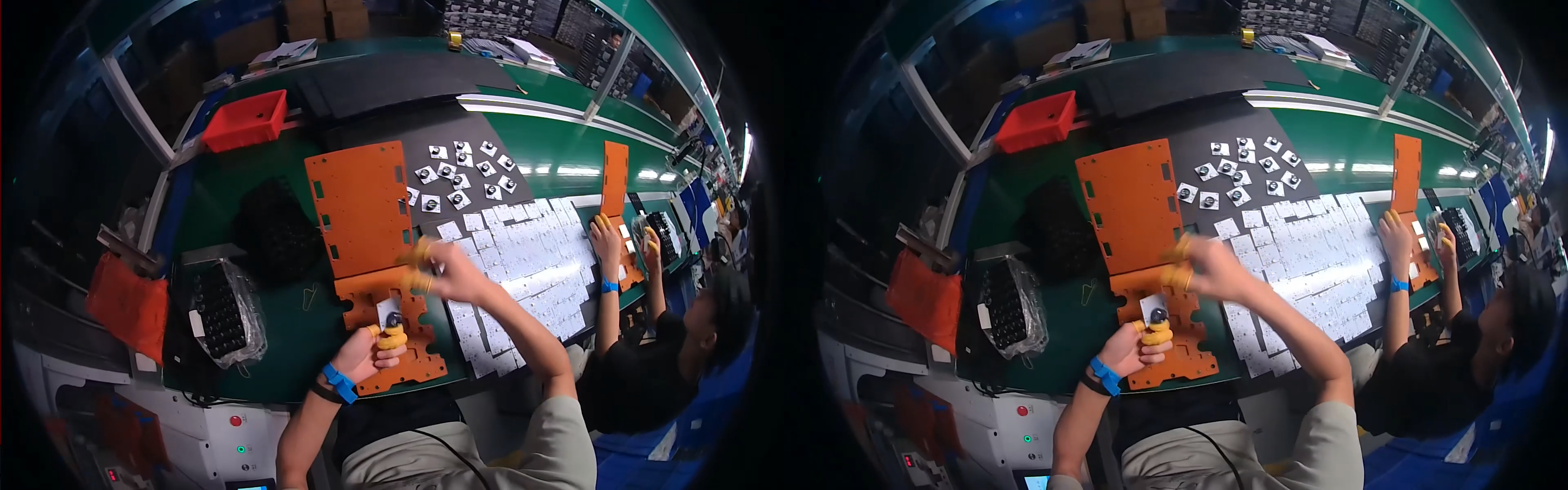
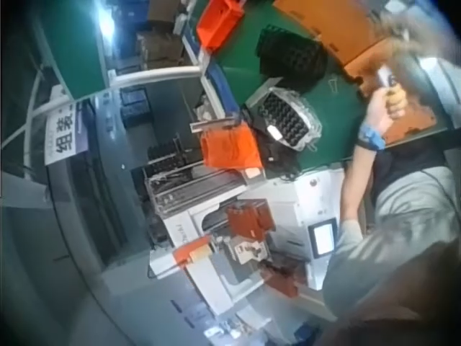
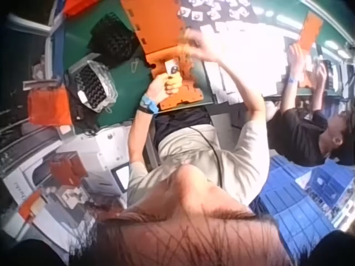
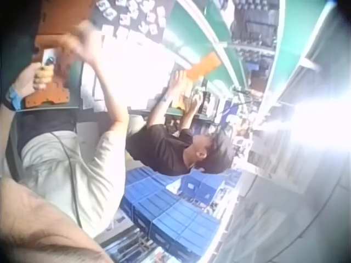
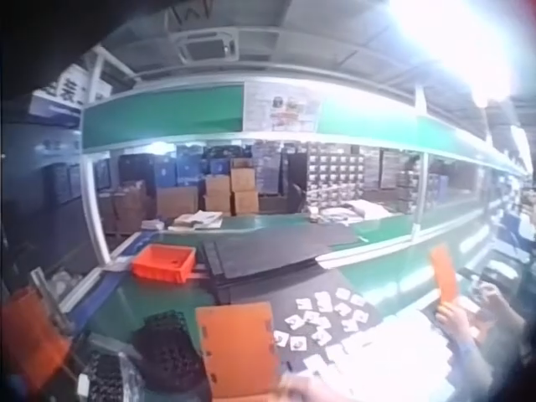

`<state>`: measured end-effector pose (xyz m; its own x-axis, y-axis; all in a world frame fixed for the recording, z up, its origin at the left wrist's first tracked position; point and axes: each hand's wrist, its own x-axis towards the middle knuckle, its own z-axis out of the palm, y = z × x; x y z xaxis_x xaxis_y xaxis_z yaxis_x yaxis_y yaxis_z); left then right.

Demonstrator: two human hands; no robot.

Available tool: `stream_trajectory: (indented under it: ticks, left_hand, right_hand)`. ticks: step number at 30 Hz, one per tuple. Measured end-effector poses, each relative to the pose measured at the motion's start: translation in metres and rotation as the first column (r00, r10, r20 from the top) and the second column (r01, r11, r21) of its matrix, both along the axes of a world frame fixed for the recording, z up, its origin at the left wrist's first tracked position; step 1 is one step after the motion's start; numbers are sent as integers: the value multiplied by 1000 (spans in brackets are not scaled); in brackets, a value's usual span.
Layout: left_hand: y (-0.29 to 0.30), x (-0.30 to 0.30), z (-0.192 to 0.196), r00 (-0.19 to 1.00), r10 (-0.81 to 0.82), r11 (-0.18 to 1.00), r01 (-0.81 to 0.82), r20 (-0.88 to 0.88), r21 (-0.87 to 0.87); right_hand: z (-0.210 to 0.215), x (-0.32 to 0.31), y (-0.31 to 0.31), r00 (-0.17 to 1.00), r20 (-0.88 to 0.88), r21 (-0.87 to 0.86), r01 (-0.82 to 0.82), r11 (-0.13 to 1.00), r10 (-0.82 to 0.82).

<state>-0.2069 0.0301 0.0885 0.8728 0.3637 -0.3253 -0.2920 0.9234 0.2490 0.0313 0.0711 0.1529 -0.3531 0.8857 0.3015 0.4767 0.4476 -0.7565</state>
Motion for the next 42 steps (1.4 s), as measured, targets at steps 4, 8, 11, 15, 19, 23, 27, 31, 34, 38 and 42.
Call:
stream_trajectory:
  ticks: [4,8,11,15,19,23,27,31,34,38,42]
  left_hand:
    - [-3,12,-2,972,-233,964,232,-6,126]
    - [-10,11,-6,975,-215,956,222,-59,190]
    - [-21,-1,-23,983,-165,968,177,-77,179]
    - [-31,-19,-27,985,-106,978,128,-133,166]
    - [-34,-29,-26,991,-56,987,73,-118,145]
    - [-38,-36,-21,989,-9,988,32,-148,151]
    - [-43,-35,-30,988,-1,982,31,-157,188]
    - [-49,-31,-49,981,105,974,-69,-160,217]
    - [-57,-30,-48,969,183,945,-127,-165,301]
    - [-58,-28,-52,967,222,923,-166,-128,348]
    - [-60,-31,-63,963,244,919,-192,-115,344]
  right_hand:
    - [-7,4,-23,947,215,-223,-191,956,240]
    - [-6,34,-21,995,42,-139,-79,987,85]
    - [-37,105,24,852,-40,-189,506,842,-521]
    - [-104,192,105,663,-15,-264,719,643,-748]
    - [-142,215,148,495,189,-9,865,502,-848]
    - [-138,190,153,280,303,516,755,404,-911]
    - [-115,178,136,275,422,452,763,463,-864]
    - [-96,123,64,524,423,282,699,657,-739]
    - [-84,75,-13,720,312,195,590,783,-620]
    - [-95,26,-81,748,414,238,461,855,-519]
    - [-128,14,-87,746,478,244,394,886,-463]
